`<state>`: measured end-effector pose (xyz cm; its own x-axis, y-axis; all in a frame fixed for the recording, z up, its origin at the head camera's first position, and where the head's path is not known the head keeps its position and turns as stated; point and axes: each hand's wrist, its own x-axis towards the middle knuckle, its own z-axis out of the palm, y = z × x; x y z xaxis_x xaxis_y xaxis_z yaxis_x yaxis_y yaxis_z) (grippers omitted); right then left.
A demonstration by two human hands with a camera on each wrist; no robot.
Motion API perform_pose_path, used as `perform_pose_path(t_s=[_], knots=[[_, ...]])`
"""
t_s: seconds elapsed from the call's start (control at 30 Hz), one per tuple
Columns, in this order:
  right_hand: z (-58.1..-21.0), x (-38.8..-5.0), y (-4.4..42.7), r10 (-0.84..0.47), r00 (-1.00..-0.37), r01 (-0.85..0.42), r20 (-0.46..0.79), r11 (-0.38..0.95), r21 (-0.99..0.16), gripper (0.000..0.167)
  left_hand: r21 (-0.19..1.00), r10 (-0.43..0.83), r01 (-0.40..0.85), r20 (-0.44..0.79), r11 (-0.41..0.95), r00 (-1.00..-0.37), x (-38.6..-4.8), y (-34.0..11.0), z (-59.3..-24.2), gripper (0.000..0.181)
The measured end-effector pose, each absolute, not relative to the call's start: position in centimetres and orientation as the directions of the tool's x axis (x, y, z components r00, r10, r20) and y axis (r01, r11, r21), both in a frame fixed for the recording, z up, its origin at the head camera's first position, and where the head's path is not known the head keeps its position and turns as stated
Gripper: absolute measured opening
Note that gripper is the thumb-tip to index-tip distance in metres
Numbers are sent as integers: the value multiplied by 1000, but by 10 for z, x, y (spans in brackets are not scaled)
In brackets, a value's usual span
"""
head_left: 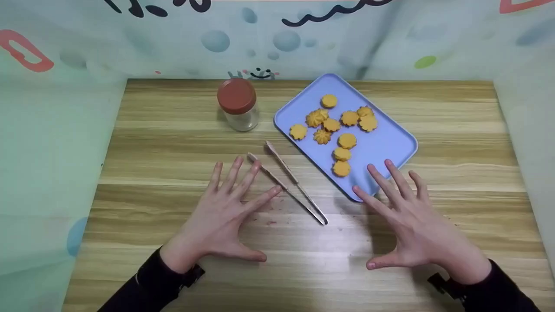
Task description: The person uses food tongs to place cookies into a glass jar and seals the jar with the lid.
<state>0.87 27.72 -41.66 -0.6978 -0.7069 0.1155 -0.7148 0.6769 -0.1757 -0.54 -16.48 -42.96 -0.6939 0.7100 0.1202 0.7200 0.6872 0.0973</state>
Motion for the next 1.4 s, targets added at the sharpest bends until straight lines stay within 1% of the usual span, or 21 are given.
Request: perform_pose_path(t_s=[0.27,0.4,0.5,0.6,0.73,0.83,0.97,1.13,1.2,1.3,1.4], knots=[[-417,-6,262,-705,-701,-709,108,674,-205,148,89,690,698,102,711,-716,-20,-165,-425,137],[-415,-19,249,-694,-714,-694,95,682,-229,145,106,654,658,80,745,-753,-34,-165,-420,135],[-411,-28,238,-684,-723,-682,97,686,-253,144,119,586,584,22,803,-810,-48,-164,-413,131],[-409,-36,227,-681,-722,-684,120,678,-268,142,123,480,473,-34,873,-877,-66,-165,-408,129],[-408,-49,215,-682,-715,-692,151,660,-293,138,162,306,299,-19,940,-952,-90,-168,-405,134],[-407,-60,208,-677,-721,-683,149,657,-320,138,243,191,183,-9,953,-982,-107,-168,-406,139],[-407,-73,201,-663,-734,-665,149,655,-360,135,408,92,81,-7,909,-996,-128,-166,-414,141],[-409,-89,194,-639,-752,-641,159,654,-402,131,637,-12,29,60,770,-998,-148,-161,-433,140],[-410,-94,191,-629,-761,-629,157,656,-418,129,708,-50,14,69,706,-996,-156,-160,-441,139],[-411,-99,188,-612,-776,-609,155,659,-442,128,795,-81,-21,35,606,-996,-167,-160,-451,130],[-411,-102,185,-602,-782,-601,164,657,-455,127,837,-93,-64,-16,544,-996,-174,-161,-457,121]])
